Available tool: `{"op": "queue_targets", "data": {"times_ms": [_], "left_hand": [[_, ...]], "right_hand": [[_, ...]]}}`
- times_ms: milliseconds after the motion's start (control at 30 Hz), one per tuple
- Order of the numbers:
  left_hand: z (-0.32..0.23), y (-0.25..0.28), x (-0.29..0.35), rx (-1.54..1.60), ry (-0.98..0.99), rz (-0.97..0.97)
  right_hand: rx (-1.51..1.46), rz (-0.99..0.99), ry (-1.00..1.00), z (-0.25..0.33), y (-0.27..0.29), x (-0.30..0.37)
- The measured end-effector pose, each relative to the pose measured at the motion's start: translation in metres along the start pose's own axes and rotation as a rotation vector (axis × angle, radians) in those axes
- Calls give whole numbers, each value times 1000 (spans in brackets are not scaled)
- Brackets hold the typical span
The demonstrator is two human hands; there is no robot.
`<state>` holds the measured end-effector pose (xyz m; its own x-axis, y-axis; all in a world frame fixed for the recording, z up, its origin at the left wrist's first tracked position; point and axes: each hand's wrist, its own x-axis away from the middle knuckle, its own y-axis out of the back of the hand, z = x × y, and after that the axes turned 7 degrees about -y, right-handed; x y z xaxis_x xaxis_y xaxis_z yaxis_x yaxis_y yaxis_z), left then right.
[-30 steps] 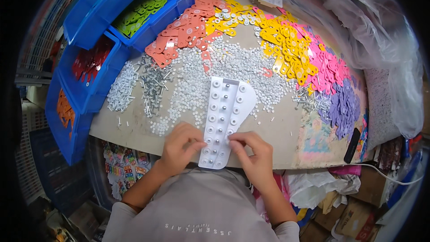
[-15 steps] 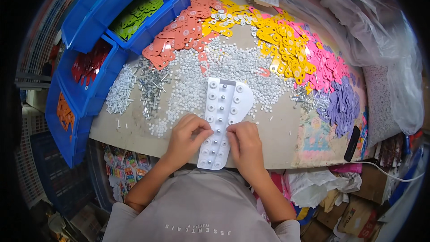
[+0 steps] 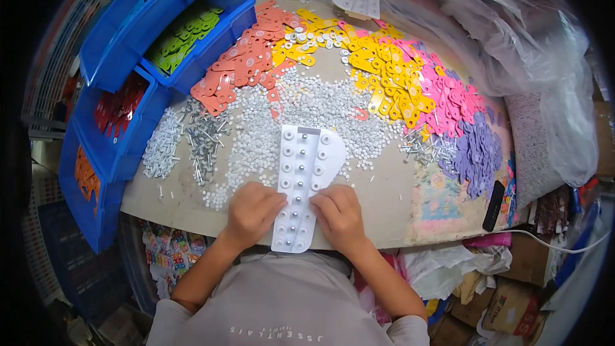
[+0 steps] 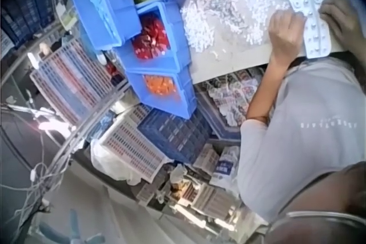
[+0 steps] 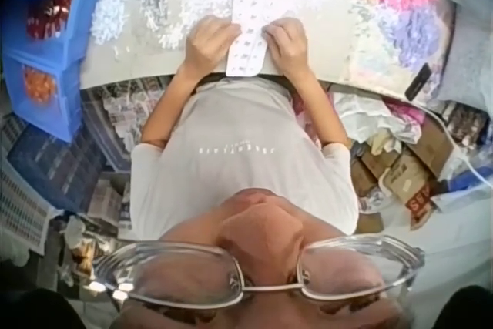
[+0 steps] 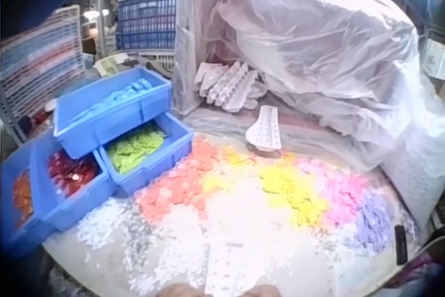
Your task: Assembling multi-colored silicone fidget toys by placing colored buttons into white frames.
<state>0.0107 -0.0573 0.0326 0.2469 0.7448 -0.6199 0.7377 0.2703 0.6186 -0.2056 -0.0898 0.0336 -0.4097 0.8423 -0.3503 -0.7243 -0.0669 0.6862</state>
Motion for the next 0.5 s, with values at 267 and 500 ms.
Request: {"op": "queue_targets", "data": {"times_ms": [267, 500], "left_hand": [[5, 0, 2, 188, 486, -179], [9, 2, -1, 87, 370, -95]], "right_hand": [[168, -81, -112, -33, 35, -75], [442, -152, -69, -103, 42, -178]]}}
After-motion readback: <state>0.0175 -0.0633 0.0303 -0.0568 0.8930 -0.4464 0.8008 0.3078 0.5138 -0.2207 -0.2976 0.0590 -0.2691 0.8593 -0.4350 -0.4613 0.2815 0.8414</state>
